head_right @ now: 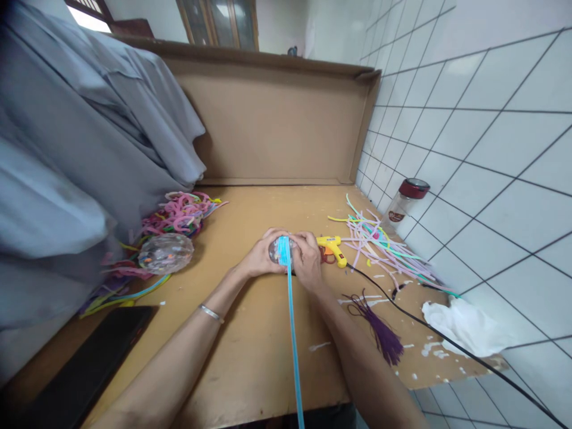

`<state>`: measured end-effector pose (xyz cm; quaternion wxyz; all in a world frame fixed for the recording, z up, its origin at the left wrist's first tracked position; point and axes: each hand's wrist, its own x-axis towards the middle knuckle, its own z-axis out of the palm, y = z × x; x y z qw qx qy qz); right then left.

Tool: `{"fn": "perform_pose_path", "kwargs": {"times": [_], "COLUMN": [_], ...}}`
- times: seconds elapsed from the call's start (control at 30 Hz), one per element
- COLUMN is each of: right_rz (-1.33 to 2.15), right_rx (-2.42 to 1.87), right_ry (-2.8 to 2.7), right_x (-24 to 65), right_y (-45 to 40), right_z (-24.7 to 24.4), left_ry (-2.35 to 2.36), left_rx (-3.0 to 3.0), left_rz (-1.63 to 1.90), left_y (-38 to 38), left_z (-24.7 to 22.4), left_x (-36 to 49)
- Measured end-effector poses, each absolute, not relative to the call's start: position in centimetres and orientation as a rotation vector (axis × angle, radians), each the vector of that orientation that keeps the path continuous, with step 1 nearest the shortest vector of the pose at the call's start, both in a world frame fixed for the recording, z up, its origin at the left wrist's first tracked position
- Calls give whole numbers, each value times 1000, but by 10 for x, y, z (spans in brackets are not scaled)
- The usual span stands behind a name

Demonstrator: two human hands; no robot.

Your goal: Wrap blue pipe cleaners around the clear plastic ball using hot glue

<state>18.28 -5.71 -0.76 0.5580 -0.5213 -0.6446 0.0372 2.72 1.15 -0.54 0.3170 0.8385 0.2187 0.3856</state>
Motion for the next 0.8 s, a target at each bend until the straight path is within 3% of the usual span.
{"fn": "perform_pose_path", "kwargs": {"times": [0.8], "right_rz": [-23], "right_rx": [-1274], "right_ry": [-1684], "right_x": [191], "right_y": [-51], "right_z": [-6], "left_ry": [564], "left_rx": [2179], "left_rz": [999], "left_y": [11], "left_z": [-5], "left_x": [29]}}
